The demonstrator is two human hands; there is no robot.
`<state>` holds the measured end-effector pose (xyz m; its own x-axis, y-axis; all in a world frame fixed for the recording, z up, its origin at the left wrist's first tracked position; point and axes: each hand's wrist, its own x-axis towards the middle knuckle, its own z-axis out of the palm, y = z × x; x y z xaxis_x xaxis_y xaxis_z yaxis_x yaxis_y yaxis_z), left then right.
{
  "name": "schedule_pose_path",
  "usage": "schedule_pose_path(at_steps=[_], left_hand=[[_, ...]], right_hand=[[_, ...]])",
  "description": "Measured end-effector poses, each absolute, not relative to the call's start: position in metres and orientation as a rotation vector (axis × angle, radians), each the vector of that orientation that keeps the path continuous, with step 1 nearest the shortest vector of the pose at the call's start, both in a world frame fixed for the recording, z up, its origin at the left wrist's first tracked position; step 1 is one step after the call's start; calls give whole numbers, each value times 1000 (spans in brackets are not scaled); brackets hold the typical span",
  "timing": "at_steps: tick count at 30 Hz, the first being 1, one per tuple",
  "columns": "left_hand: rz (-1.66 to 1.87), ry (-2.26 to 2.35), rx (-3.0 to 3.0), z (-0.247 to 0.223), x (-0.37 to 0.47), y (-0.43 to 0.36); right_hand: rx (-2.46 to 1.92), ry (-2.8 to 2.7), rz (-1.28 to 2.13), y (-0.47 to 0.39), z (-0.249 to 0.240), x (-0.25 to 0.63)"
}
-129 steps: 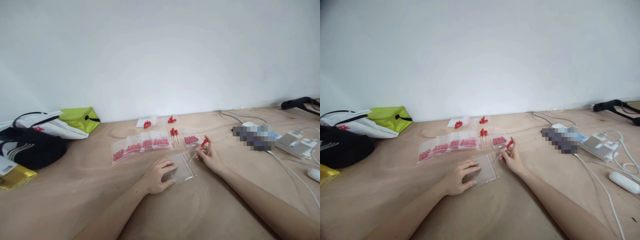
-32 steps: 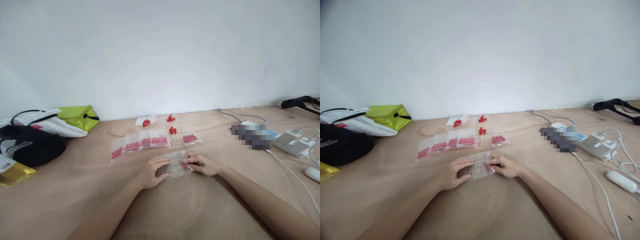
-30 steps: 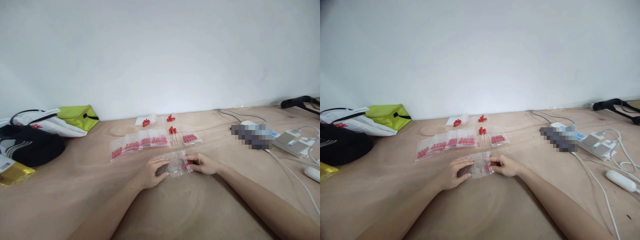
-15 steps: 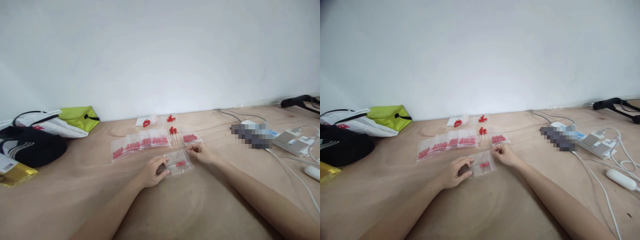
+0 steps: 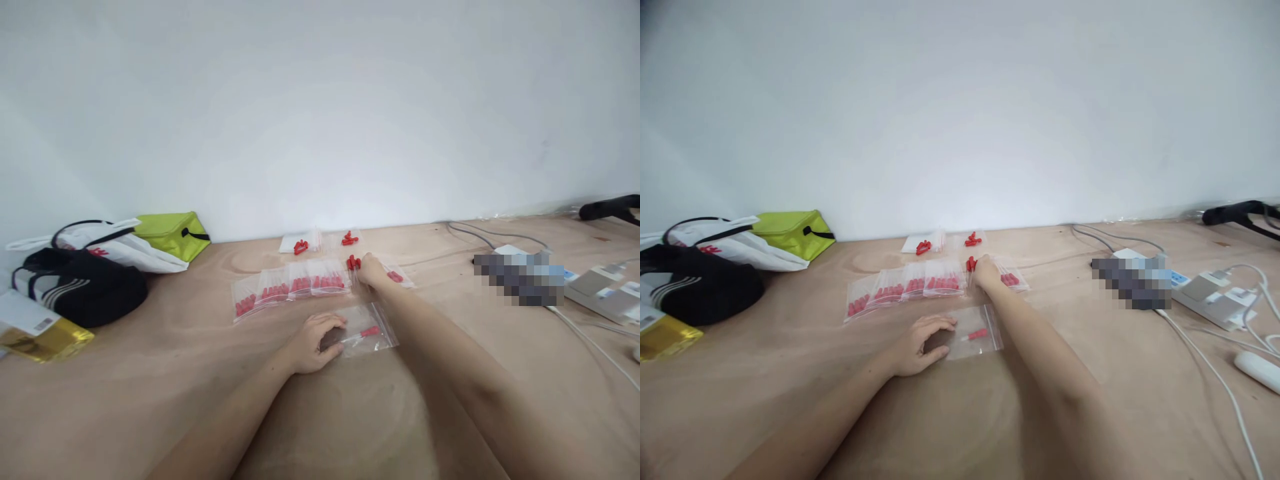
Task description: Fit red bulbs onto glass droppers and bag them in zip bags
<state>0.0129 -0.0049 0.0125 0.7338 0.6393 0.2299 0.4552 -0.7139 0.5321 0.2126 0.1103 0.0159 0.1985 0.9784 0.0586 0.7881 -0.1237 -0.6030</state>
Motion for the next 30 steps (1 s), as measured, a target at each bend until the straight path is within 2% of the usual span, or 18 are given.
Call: schedule_pose_path(at_steps=[6, 13, 17, 23, 30], left_hand=[[532, 830, 2504, 10, 12, -4], [491, 886, 2494, 13, 13, -4], [475, 916, 2479, 14, 13, -4], [479, 922, 2476, 13, 13, -3], [478, 925, 2473, 12, 12, -3]], right_hand=[[-1930, -1570, 468, 103, 28, 220], [-1308, -1243, 642, 33, 9, 272], [-1276, -1077, 663, 0, -11, 281], [-1222, -941, 726, -2, -14, 269], [-1107, -805, 1002, -7, -11, 258]])
